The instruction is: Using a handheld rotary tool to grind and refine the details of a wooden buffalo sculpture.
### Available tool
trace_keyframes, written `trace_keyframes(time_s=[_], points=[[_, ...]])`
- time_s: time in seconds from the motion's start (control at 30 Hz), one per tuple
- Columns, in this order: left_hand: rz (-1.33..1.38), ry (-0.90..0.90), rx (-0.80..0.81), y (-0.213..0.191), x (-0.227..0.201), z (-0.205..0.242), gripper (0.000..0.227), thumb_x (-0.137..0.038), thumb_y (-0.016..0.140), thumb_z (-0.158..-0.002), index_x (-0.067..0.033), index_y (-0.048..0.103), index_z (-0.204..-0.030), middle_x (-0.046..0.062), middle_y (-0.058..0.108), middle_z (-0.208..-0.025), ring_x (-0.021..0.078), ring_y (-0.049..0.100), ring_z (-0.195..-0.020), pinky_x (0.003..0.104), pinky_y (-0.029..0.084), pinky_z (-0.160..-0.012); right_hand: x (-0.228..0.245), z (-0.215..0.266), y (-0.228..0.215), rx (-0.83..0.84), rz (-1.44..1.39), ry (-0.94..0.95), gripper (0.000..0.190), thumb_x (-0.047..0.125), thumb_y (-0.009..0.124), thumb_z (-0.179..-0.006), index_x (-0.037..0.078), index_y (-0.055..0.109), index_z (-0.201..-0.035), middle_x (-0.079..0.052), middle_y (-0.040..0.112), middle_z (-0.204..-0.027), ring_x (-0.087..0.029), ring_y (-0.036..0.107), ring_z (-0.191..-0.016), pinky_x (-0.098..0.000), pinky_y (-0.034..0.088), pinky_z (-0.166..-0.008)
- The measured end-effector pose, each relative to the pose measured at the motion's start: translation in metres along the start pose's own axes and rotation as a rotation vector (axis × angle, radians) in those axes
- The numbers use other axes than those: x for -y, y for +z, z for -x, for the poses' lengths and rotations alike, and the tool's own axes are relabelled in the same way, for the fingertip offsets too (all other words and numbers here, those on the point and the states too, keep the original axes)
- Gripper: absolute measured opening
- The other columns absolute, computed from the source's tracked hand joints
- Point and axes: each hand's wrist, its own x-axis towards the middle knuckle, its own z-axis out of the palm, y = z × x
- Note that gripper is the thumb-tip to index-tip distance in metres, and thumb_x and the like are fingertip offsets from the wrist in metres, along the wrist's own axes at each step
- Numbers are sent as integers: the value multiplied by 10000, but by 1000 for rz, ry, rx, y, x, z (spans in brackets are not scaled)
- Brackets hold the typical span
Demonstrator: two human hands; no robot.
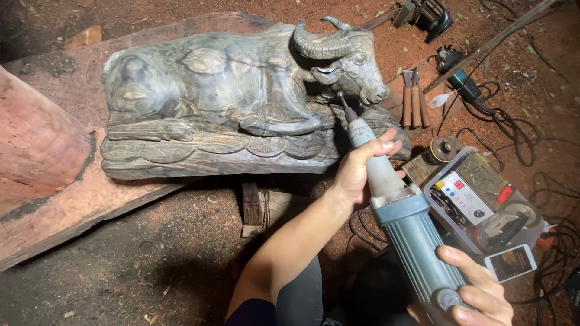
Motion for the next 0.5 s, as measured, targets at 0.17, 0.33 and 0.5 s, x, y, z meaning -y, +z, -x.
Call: trace_keyframes(time_s=[0.17,0.33,0.5], points=[[-61,19,-15,2,0,2,943,-350,647,-637,-113,465,-1532,142,477,-1582,182,460,-1426,464,479,-1018,-15,20,-7,-22,-4,-23,680,306,923,-690,259,567,-1267,153,523,-1372,-416,709,-1210,-427,682,-1083],[-130,26,16,-9,7,-7,887,-381,624,-675,-146,485,-1518,155,459,-1610,195,435,-1465,428,438,-1036,-21,17,-6,-14,-28,-71,673,312,940,-675,225,567,-1229,94,512,-1303,-413,711,-1174,-450,693,-1073],[-196,33,14,-5,5,-1,838,-411,640,-661,-115,579,-1442,193,532,-1538,176,536,-1290,256,444,-844,-20,31,-25,82,128,21,596,346,930,-586,289,508,-1003,112,287,-561,-450,729,-1059,-303,601,-762]])
